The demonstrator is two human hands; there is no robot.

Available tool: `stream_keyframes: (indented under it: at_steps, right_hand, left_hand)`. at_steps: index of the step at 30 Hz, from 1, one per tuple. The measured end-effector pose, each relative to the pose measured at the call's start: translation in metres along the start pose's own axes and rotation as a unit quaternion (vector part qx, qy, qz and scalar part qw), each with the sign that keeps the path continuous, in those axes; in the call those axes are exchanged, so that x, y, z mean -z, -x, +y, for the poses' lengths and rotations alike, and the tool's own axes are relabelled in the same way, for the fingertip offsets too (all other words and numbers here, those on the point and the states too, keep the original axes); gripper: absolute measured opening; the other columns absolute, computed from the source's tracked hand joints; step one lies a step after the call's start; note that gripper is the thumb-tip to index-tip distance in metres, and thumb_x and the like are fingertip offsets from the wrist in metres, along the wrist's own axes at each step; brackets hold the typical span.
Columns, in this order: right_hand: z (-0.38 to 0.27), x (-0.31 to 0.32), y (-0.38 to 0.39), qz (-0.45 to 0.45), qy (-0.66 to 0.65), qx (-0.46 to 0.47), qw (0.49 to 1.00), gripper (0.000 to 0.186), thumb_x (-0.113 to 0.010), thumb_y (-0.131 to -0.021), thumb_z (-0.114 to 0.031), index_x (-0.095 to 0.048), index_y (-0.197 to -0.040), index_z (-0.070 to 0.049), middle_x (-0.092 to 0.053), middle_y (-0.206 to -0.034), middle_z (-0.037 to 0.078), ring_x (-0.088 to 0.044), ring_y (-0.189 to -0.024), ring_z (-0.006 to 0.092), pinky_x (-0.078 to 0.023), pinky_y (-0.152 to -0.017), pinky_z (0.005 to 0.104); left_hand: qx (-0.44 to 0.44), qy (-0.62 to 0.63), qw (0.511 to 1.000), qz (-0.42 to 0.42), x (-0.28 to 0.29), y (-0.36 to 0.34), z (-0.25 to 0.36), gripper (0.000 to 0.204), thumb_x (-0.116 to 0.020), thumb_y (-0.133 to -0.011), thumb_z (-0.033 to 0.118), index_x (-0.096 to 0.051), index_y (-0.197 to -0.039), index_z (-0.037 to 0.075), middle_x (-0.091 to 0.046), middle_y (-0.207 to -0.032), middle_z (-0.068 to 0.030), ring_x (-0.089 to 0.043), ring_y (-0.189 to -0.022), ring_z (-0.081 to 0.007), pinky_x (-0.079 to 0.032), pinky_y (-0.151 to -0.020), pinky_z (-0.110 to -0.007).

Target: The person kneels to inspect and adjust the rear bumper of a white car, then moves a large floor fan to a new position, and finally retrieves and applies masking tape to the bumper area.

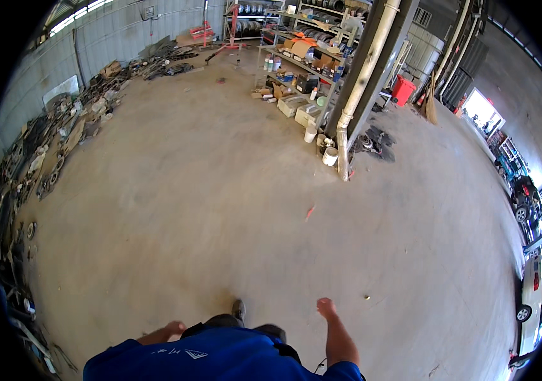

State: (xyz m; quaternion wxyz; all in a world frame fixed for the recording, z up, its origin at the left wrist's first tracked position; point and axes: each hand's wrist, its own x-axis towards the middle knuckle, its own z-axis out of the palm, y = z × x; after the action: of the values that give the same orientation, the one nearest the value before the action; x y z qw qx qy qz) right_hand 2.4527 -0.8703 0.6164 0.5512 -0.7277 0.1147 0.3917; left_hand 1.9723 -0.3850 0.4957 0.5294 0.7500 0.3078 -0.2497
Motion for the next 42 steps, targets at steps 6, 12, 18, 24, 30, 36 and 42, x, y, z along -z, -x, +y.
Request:
stream_keyframes:
  at_steps: [6, 12, 18, 24, 30, 36, 42]
  right_hand:
    - [0.082, 0.168, -0.044, 0.035, 0.409, -0.085, 0.908, 0.004, -0.051, -0.081, -0.013, -0.055, -0.079, -0.013, -0.055, -0.070, 0.005, -0.055, -0.059, 0.0185, -0.041, -0.045, 0.0323]
    - [0.001, 0.104, -0.090, 0.192, 0.010, -0.368, 0.910, 0.014, -0.050, -0.083, -0.016, -0.056, -0.090, -0.005, -0.062, -0.081, 0.010, -0.061, -0.071, 0.0246, -0.052, -0.064, 0.0378]
    - [-0.134, 0.131, -0.322, 0.055, 0.106, -0.298, 0.947, 0.014, -0.053, -0.083, -0.022, -0.058, -0.084, -0.009, -0.059, -0.066, 0.009, -0.057, -0.050, 0.0213, -0.049, -0.044, 0.0372]
    - [-0.450, 0.042, -0.598, 0.019, 0.654, 0.342, 0.675, 0.012, -0.058, -0.074, -0.024, -0.063, -0.075, -0.012, -0.065, -0.073, 0.004, -0.062, -0.065, 0.0216, -0.050, -0.053, 0.0377]
    - [-0.641, -0.051, -0.704, -0.010, 0.266, 0.216, 0.939, 0.015, -0.057, -0.079, -0.020, -0.065, -0.084, -0.008, -0.064, -0.073, 0.009, -0.062, -0.059, 0.0189, -0.050, -0.054, 0.0322]
    - [-0.661, 0.057, -0.771, 0.170, 0.362, 0.145, 0.905, 0.020, -0.057, -0.078, -0.026, -0.064, -0.078, -0.008, -0.063, -0.067, 0.009, -0.061, -0.058, 0.0204, -0.050, -0.056, 0.0356]
    - [-0.642, 0.151, -0.764, -0.002, 0.441, -0.112, 0.891, 0.013, -0.050, -0.082, -0.018, -0.058, -0.075, -0.010, -0.062, -0.070, 0.007, -0.060, -0.060, 0.0190, -0.048, -0.049, 0.0358]
  left_hand:
    - [-0.169, -0.184, 0.959, 0.135, 0.133, -0.195, 0.340, 0.020, -0.056, -0.077, 0.023, -0.064, -0.087, 0.009, -0.065, -0.086, -0.0131, -0.063, -0.083, -0.0304, -0.050, -0.072, -0.040]
    - [-0.108, -0.178, 0.959, 0.192, 0.218, -0.324, 0.446, 0.020, -0.059, -0.075, 0.021, -0.065, -0.091, 0.011, -0.066, -0.089, -0.0108, -0.064, -0.082, -0.0275, -0.051, -0.070, -0.037]
    - [-0.146, -0.250, 0.956, 0.043, 0.200, -0.385, 0.460, 0.021, -0.063, -0.067, 0.023, -0.068, -0.085, 0.013, -0.067, -0.079, -0.0081, -0.064, -0.075, -0.0266, -0.051, -0.066, -0.036]
    - [0.053, -0.178, 0.977, 0.108, 0.220, -0.442, 0.444, 0.031, -0.064, -0.070, 0.041, -0.069, -0.083, 0.014, -0.067, -0.082, -0.0099, -0.065, -0.074, -0.0257, -0.050, -0.070, -0.034]
    - [0.143, -0.162, 0.976, 0.032, 0.311, -0.544, 0.507, 0.021, -0.067, -0.068, 0.032, -0.070, -0.082, 0.016, -0.068, -0.080, -0.0085, -0.065, -0.073, -0.0211, -0.050, -0.068, -0.034]
    - [0.034, -0.238, 0.970, 0.025, 0.467, -0.738, 0.650, 0.016, -0.062, -0.067, 0.022, -0.069, -0.081, 0.021, -0.068, -0.084, -0.0042, -0.064, -0.083, -0.0242, -0.051, -0.072, -0.037]
    - [-0.006, -0.097, 0.978, 0.182, 0.594, -0.887, 0.847, 0.018, -0.057, -0.073, 0.018, -0.066, -0.088, 0.014, -0.067, -0.091, -0.0089, -0.064, -0.083, -0.0255, -0.051, -0.072, -0.035]
